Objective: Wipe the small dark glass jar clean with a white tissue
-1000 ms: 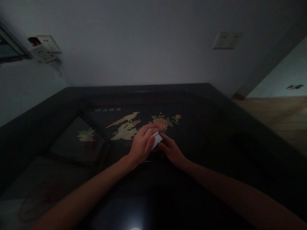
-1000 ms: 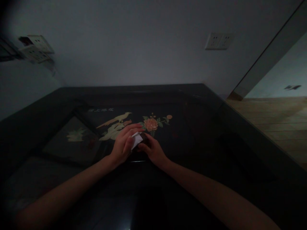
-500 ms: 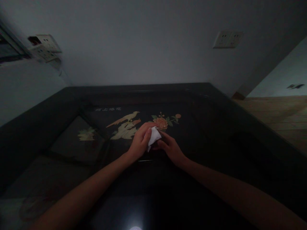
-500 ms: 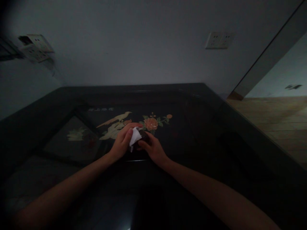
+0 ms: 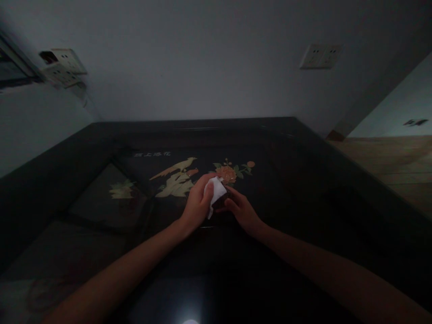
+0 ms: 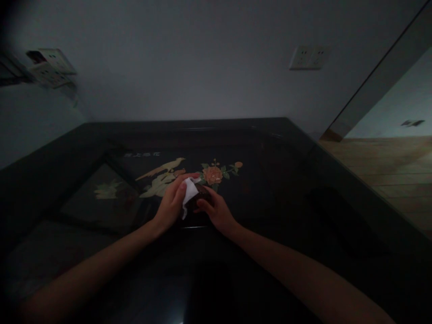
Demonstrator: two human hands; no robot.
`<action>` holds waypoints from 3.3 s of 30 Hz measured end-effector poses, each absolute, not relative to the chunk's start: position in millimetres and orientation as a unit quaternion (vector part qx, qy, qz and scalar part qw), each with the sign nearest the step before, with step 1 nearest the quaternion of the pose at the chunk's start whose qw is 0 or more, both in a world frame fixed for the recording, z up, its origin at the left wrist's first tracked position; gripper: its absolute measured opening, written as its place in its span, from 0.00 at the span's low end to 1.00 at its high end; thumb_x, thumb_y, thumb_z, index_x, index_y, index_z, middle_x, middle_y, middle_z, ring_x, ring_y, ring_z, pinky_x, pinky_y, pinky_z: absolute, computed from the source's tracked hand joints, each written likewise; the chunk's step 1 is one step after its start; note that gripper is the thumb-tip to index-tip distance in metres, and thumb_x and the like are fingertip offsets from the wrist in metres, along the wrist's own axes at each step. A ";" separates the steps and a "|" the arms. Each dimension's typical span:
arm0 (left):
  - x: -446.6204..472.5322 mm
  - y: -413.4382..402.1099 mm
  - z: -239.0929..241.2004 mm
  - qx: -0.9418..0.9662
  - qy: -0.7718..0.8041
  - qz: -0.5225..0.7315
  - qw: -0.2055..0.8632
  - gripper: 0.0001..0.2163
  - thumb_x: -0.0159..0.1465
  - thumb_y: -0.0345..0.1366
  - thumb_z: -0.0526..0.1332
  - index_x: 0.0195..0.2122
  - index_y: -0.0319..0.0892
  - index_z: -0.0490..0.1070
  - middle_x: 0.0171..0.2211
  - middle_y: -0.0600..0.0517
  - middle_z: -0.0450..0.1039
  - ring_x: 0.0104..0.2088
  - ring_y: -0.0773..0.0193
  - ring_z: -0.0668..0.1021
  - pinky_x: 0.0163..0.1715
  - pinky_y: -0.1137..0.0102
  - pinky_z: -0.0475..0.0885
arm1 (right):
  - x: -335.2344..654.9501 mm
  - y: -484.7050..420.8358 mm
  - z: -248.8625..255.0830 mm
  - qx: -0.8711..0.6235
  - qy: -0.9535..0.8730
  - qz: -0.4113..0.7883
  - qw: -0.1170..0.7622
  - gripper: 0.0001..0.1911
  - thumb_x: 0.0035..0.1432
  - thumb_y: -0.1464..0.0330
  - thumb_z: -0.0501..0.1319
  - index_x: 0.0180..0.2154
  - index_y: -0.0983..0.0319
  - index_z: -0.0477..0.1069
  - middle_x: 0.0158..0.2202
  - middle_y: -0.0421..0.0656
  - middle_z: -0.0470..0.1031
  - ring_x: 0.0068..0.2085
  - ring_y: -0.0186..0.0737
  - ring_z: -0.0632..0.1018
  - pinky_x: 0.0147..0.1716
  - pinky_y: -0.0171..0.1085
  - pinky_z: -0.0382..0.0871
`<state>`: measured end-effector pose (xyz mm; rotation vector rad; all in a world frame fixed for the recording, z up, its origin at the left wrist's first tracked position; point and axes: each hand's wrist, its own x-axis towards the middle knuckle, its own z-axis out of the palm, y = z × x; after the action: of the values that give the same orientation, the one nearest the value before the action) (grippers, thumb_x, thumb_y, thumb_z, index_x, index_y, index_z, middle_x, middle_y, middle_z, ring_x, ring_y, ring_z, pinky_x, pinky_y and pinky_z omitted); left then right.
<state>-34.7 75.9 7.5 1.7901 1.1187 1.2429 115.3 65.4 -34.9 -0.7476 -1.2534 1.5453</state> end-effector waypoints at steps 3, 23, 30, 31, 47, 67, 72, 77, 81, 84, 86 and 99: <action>-37.6 73.7 9.0 0.798 0.367 0.445 0.174 0.15 0.67 0.37 0.48 0.50 0.39 0.67 0.53 0.40 0.67 0.56 0.55 0.68 0.55 0.57 0.62 | 115.7 65.6 -32.6 -0.331 -0.535 0.603 0.491 0.27 0.51 0.53 0.65 0.49 0.60 0.68 0.43 0.44 0.74 0.41 0.42 0.76 0.39 0.42 0.74; -28.7 89.3 -1.4 0.353 0.412 0.504 0.672 0.15 0.60 0.45 0.55 0.34 0.38 0.74 0.28 0.49 0.77 0.29 0.60 0.77 0.31 0.69 0.71 | 116.1 66.2 -32.4 -0.311 -0.544 0.617 0.475 0.29 0.49 0.56 0.67 0.52 0.57 0.67 0.45 0.45 0.75 0.42 0.44 0.78 0.38 0.42 0.76; -22.4 84.3 -0.2 0.221 0.353 0.529 0.740 0.14 0.61 0.39 0.54 0.35 0.37 0.76 0.30 0.49 0.78 0.33 0.61 0.79 0.39 0.68 0.73 | 112.0 60.8 -27.2 -0.357 -0.576 0.542 0.497 0.34 0.47 0.58 0.69 0.56 0.56 0.64 0.55 0.47 0.67 0.55 0.50 0.70 0.51 0.46 0.68; -22.0 83.9 0.3 0.213 0.351 0.535 0.739 0.13 0.61 0.39 0.54 0.35 0.37 0.76 0.30 0.49 0.78 0.34 0.61 0.79 0.40 0.68 0.73 | 111.9 59.5 -26.9 -0.369 -0.580 0.530 0.497 0.35 0.47 0.58 0.69 0.56 0.55 0.63 0.56 0.48 0.64 0.56 0.50 0.68 0.50 0.46 0.69; -15.1 71.0 -0.9 0.199 0.335 0.632 0.669 0.10 0.62 0.37 0.57 0.44 0.43 0.71 0.37 0.51 0.76 0.35 0.64 0.78 0.36 0.71 0.75 | 106.3 61.9 -27.1 -0.399 -0.397 0.582 0.587 0.19 0.50 0.56 0.65 0.39 0.58 0.64 0.44 0.43 0.70 0.39 0.40 0.77 0.37 0.43 0.77; -13.2 52.4 4.8 0.369 0.415 0.598 0.579 0.17 0.63 0.43 0.57 0.52 0.47 0.68 0.50 0.51 0.72 0.48 0.61 0.74 0.44 0.72 0.69 | 108.4 61.0 -28.4 -0.418 -0.515 0.535 0.523 0.43 0.36 0.64 0.74 0.55 0.56 0.61 0.58 0.48 0.59 0.58 0.49 0.66 0.53 0.46 0.68; -13.7 59.6 8.9 0.300 0.396 0.619 0.608 0.16 0.62 0.40 0.58 0.50 0.42 0.69 0.48 0.49 0.73 0.45 0.60 0.76 0.44 0.70 0.71 | 108.8 62.9 -27.6 -0.404 -0.483 0.565 0.533 0.43 0.37 0.65 0.73 0.56 0.60 0.61 0.56 0.49 0.66 0.57 0.49 0.69 0.57 0.49 0.62; -19.9 76.6 10.0 0.236 0.385 0.643 0.619 0.12 0.62 0.38 0.57 0.44 0.40 0.71 0.43 0.50 0.76 0.40 0.63 0.77 0.42 0.71 0.71 | 108.4 63.3 -25.1 -0.361 -0.441 0.612 0.549 0.39 0.38 0.65 0.73 0.53 0.59 0.65 0.54 0.46 0.71 0.54 0.47 0.72 0.55 0.47 0.65; -24.8 81.0 4.9 0.275 0.407 0.645 0.586 0.12 0.64 0.40 0.55 0.43 0.43 0.72 0.43 0.51 0.76 0.42 0.63 0.77 0.44 0.71 0.70 | 109.4 63.0 -25.5 -0.345 -0.437 0.624 0.548 0.29 0.42 0.61 0.71 0.47 0.59 0.69 0.46 0.44 0.77 0.48 0.46 0.76 0.53 0.46 0.67; -25.7 74.1 5.5 0.388 0.408 0.649 0.512 0.11 0.65 0.41 0.55 0.44 0.46 0.74 0.49 0.51 0.73 0.50 0.61 0.74 0.51 0.71 0.66 | 110.8 62.6 -26.7 -0.338 -0.442 0.627 0.545 0.28 0.44 0.57 0.70 0.47 0.59 0.69 0.44 0.43 0.77 0.46 0.46 0.77 0.51 0.46 0.68; -25.6 68.1 8.2 0.477 0.385 0.623 0.486 0.11 0.63 0.39 0.57 0.44 0.46 0.74 0.53 0.50 0.71 0.55 0.59 0.69 0.57 0.69 0.60 | 112.2 62.4 -27.0 -0.342 -0.454 0.619 0.542 0.27 0.46 0.56 0.69 0.47 0.58 0.69 0.44 0.43 0.77 0.46 0.45 0.77 0.50 0.45 0.68; -31.5 68.3 7.3 0.606 0.363 0.589 0.393 0.13 0.61 0.41 0.59 0.43 0.43 0.76 0.48 0.44 0.73 0.54 0.52 0.69 0.61 0.61 0.53 | 114.7 63.6 -28.8 -0.302 -0.572 0.593 0.480 0.37 0.47 0.50 0.66 0.55 0.56 0.62 0.50 0.45 0.72 0.50 0.46 0.73 0.50 0.44 0.67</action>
<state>-31.5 68.3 7.3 1.5388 0.9219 1.4943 114.7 63.6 -28.8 -0.7359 -1.3950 1.4457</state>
